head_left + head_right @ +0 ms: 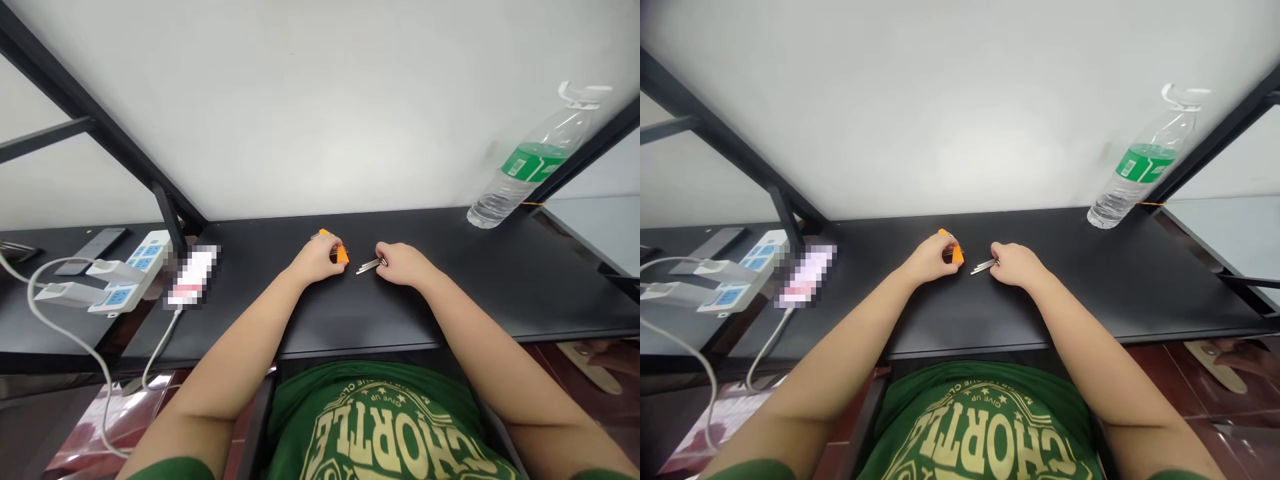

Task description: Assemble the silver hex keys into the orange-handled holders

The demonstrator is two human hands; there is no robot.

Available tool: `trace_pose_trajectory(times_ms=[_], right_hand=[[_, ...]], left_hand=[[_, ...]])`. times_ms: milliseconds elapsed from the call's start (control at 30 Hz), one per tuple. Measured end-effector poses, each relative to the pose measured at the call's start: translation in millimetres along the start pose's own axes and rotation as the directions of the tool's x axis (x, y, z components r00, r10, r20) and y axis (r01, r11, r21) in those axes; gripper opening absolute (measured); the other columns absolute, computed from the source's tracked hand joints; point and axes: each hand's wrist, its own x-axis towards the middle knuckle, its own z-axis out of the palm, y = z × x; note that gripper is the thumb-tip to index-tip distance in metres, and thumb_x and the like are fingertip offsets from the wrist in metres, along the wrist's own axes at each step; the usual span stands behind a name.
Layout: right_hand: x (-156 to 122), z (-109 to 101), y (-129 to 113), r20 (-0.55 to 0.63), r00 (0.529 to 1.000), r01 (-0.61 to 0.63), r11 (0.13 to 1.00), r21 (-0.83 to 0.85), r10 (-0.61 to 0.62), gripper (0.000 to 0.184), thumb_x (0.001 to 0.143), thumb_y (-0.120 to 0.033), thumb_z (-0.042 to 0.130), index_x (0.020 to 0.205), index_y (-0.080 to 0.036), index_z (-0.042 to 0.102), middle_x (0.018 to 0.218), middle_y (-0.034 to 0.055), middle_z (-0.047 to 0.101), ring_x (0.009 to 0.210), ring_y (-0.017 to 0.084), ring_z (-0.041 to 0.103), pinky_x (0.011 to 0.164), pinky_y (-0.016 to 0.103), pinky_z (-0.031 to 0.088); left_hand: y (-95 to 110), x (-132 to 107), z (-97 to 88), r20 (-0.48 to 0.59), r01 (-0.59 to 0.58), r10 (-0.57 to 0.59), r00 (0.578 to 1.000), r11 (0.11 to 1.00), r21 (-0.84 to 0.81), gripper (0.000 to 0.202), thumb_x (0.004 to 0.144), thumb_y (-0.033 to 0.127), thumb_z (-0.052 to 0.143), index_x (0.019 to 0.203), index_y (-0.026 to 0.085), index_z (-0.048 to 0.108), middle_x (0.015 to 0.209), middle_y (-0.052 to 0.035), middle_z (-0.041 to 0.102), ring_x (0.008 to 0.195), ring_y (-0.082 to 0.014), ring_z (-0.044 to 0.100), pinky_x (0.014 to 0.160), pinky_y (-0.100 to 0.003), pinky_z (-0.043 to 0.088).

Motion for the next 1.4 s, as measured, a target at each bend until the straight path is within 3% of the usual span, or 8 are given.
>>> trace_pose_trajectory(times_ms=[100, 267, 400, 500, 600, 900, 1200, 1400], right_hand=[[-2, -2, 1, -0.016, 1.0, -0.014, 1.0, 0.01, 0.015, 0.023, 0.087, -0.033, 0.066, 0.108, -0.025, 0.062, 0.092, 0.0058, 0.074, 0.075, 0.023, 0.062, 0.062, 0.032, 0.036], [6, 5, -4, -0.347, 0.938, 0.081, 0.964, 0.254, 0.012, 0.022, 0.093, -0.042, 0.063, 0.103, -0.022, 0.066, 0.101, 0.0081, 0.073, 0.081, 0.022, 0.064, 0.072, 0.035, 0.048], [18, 20, -15, -0.295, 0.955, 0.234, 0.713, 0.661, -0.039, 0.025, 0.095, -0.044, 0.065, 0.11, -0.025, 0.069, 0.103, 0.0055, 0.076, 0.077, 0.02, 0.068, 0.074, 0.037, 0.058], [23, 28, -19, -0.194, 0.979, 0.197, 0.482, 0.854, -0.057, 0.03, 0.093, -0.05, 0.07, 0.11, -0.025, 0.069, 0.098, 0.004, 0.075, 0.074, 0.019, 0.07, 0.066, 0.034, 0.06], [23, 31, -21, -0.206, 0.978, 0.193, 0.411, 0.891, -0.012, 0.032, 0.088, -0.05, 0.077, 0.104, -0.023, 0.068, 0.086, 0.0008, 0.071, 0.065, 0.015, 0.065, 0.059, 0.031, 0.058], [23, 30, -25, -0.222, 0.974, 0.177, 0.459, 0.87, 0.045, 0.035, 0.085, -0.053, 0.078, 0.096, -0.022, 0.067, 0.074, -0.0009, 0.067, 0.056, 0.013, 0.055, 0.05, 0.026, 0.045], [24, 32, -18, -0.326, 0.944, 0.209, 0.665, 0.717, 0.054, 0.017, 0.091, -0.041, 0.066, 0.09, -0.024, 0.068, 0.069, -0.0006, 0.068, 0.058, 0.017, 0.059, 0.056, 0.03, 0.048], [22, 29, -27, -0.446, 0.893, 0.287, 0.694, 0.66, 0.055, 0.021, 0.094, -0.041, 0.063, 0.093, -0.023, 0.072, 0.079, 0.0016, 0.074, 0.068, 0.018, 0.066, 0.068, 0.032, 0.052]], left_hand=[[2, 0, 2.0, -0.067, -0.041, 0.043, 0.997, 0.999, 0.028, 0.036, 0.078, 0.032, 0.075, 0.112, 0.023, 0.07, 0.115, -0.0067, 0.076, 0.113, -0.0298, 0.068, 0.102, -0.044, 0.056], [7, 0, 6.1, -0.202, -0.141, 0.141, 0.969, 0.99, 0.01, 0.034, 0.079, 0.029, 0.075, 0.112, 0.022, 0.069, 0.11, -0.0067, 0.074, 0.106, -0.0276, 0.068, 0.098, -0.044, 0.056], [17, -1, 9.0, -0.28, -0.245, 0.235, 0.931, 0.969, 0.0, 0.034, 0.081, 0.026, 0.076, 0.113, 0.022, 0.067, 0.11, -0.0064, 0.073, 0.106, -0.0248, 0.068, 0.095, -0.04, 0.057], [24, -2, 10.5, -0.29, -0.285, 0.278, 0.916, 0.958, 0.018, 0.033, 0.083, 0.024, 0.075, 0.114, 0.022, 0.066, 0.111, -0.0068, 0.072, 0.106, -0.0242, 0.068, 0.096, -0.039, 0.056], [27, -2, 11.5, -0.286, -0.293, 0.299, 0.911, 0.954, 0.062, 0.032, 0.084, 0.025, 0.075, 0.115, 0.021, 0.065, 0.112, -0.0075, 0.072, 0.107, -0.0248, 0.068, 0.096, -0.04, 0.055], [31, -4, 15.5, -0.256, -0.303, 0.38, 0.889, 0.906, 0.295, 0.026, 0.09, 0.025, 0.069, 0.116, 0.019, 0.066, 0.114, -0.0099, 0.073, 0.11, -0.028, 0.066, 0.094, -0.044, 0.05], [25, 2, 27.8, -0.247, -0.336, 0.426, 0.87, 0.88, 0.335, 0.037, 0.095, 0.024, 0.068, 0.13, 0.014, 0.064, 0.116, -0.0143, 0.074, 0.109, -0.0302, 0.067, 0.097, -0.046, 0.053], [24, 5, 27.2, -0.27, -0.325, 0.416, 0.868, 0.889, 0.321, 0.033, 0.096, 0.028, 0.068, 0.127, 0.018, 0.066, 0.105, -0.0119, 0.075, 0.1, -0.0292, 0.069, 0.091, -0.046, 0.054]])
